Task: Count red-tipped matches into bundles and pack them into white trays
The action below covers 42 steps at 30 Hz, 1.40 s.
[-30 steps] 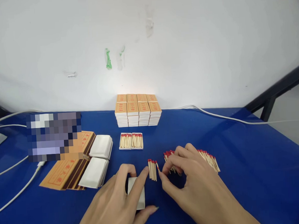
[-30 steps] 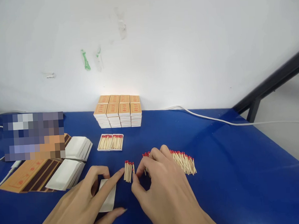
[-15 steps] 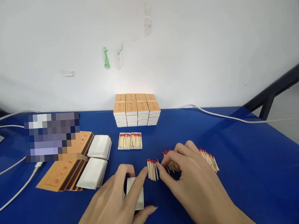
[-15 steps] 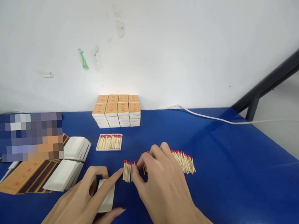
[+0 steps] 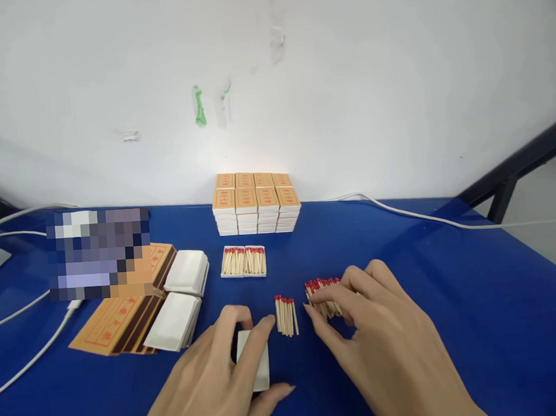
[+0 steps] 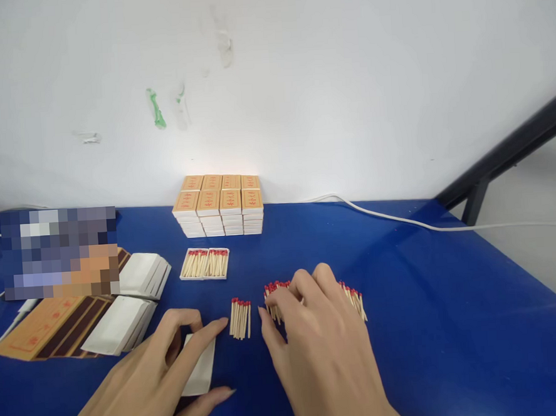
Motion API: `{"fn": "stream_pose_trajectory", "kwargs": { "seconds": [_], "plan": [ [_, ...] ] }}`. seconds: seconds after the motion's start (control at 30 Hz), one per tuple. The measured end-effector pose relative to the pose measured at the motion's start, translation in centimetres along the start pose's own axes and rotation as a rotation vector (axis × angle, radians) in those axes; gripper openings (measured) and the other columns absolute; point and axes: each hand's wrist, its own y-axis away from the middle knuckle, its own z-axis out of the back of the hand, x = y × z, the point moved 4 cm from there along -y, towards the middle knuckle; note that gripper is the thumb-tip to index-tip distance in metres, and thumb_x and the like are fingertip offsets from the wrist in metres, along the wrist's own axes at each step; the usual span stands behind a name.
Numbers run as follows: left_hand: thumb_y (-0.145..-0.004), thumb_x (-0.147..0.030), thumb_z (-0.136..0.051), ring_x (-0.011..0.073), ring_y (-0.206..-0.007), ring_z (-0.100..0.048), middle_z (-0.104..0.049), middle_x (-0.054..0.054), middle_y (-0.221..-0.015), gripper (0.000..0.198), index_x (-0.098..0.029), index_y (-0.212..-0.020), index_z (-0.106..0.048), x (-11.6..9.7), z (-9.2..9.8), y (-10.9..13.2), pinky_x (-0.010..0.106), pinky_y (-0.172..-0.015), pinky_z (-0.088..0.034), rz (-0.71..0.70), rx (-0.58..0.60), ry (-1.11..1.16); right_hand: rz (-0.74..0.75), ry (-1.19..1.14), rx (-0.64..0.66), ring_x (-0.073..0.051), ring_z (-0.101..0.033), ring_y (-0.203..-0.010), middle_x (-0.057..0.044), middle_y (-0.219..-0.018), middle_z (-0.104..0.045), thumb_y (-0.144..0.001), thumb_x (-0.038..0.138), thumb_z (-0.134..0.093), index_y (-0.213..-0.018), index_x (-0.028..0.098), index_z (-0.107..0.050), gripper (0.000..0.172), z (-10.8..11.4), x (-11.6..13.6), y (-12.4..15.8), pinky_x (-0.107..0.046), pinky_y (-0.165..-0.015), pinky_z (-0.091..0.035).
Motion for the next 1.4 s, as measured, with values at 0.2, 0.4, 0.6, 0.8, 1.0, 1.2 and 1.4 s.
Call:
{"fn": "stream_pose_trajectory", "kwargs": {
  "seconds": [0.2, 0.4, 0.6, 0.8, 1.0, 1.2, 1.4],
  "plan": [
    [-0.113, -0.043, -0.057, 0.0259, -0.092, -0.081, -0.063, 0.014, -0.129, 0.045, -0.025, -0.154, -0.052, 0.3, -0.4, 0.1, 0.040, -0.073, -0.073, 0.017, 0.033, -0.008, 0.040, 0.112, -0.007, -0.029, -0.054, -0.084, -0.008, -0.080, -0.064, -0.096, 0.015, -0.072, -0.079, 0.023, -0.069, 0.019, 0.0, 0.4, 0.2, -0.044, -0.068, -0.048],
    [-0.114, -0.044, -0.056, 0.0256, -0.093, -0.081, -0.063, 0.014, -0.129, 0.046, -0.025, -0.156, -0.051, 0.4, -0.5, 0.4, 0.039, -0.073, -0.072, 0.018, 0.052, -0.004, 0.010, -0.004, 0.011, -0.026, -0.055, -0.081, -0.005, -0.078, -0.065, -0.096, 0.015, -0.072, -0.076, 0.024, -0.069, 0.022, -0.6, 0.7, 0.0, -0.041, -0.067, -0.046],
    [-0.118, -0.047, -0.041, 0.0258, -0.088, -0.083, -0.066, 0.014, -0.124, 0.042, -0.023, -0.149, -0.056, 0.0, 0.2, 0.0, 0.039, -0.068, -0.073, 0.001, -0.026, -0.034, -0.076, -0.092, -0.010, -0.025, -0.056, -0.081, -0.004, -0.078, -0.067, -0.099, 0.021, -0.071, -0.077, 0.025, -0.071, 0.022, 0.0, 0.3, -0.2, -0.040, -0.065, -0.047],
    [-0.119, -0.047, -0.036, 0.0246, -0.080, -0.083, -0.067, 0.014, -0.118, 0.041, -0.021, -0.143, -0.057, -0.4, 0.6, -0.5, 0.039, -0.062, -0.072, -0.010, -0.057, -0.026, -0.051, -0.046, 0.012, -0.026, -0.057, -0.082, -0.004, -0.078, -0.067, -0.095, 0.019, -0.077, -0.078, 0.024, -0.070, 0.019, -0.1, -0.1, -0.1, -0.041, -0.065, -0.047],
    [-0.120, -0.045, -0.032, 0.0252, -0.080, -0.084, -0.069, 0.014, -0.117, 0.042, -0.021, -0.141, -0.059, -0.4, 0.7, -0.7, 0.038, -0.062, -0.072, -0.019, -0.079, -0.052, -0.051, -0.112, 0.045, -0.024, -0.056, -0.078, -0.003, -0.075, -0.065, -0.096, 0.018, -0.075, -0.076, 0.025, -0.072, 0.021, -0.6, 0.4, -0.1, -0.038, -0.064, -0.044],
    [-0.119, -0.046, -0.035, 0.0251, -0.078, -0.083, -0.068, 0.014, -0.117, 0.041, -0.020, -0.141, -0.058, -0.4, 0.7, -0.6, 0.039, -0.060, -0.072, -0.024, -0.070, -0.031, -0.068, -0.115, 0.027, -0.025, -0.057, -0.081, -0.004, -0.078, -0.067, -0.099, 0.020, -0.071, -0.081, 0.025, -0.073, 0.019, -0.1, -0.2, -0.3, -0.038, -0.065, -0.047],
    [-0.119, -0.047, -0.037, 0.0251, -0.082, -0.084, -0.068, 0.014, -0.120, 0.041, -0.023, -0.143, -0.058, -0.2, 0.3, -0.4, 0.038, -0.064, -0.072, 0.000, -0.064, -0.030, -0.028, 0.085, -0.037, -0.028, -0.055, -0.081, -0.004, -0.075, -0.063, -0.097, 0.017, -0.072, -0.079, 0.024, -0.069, 0.020, 0.3, -0.5, -0.2, -0.042, -0.066, -0.043]
  ]
}}
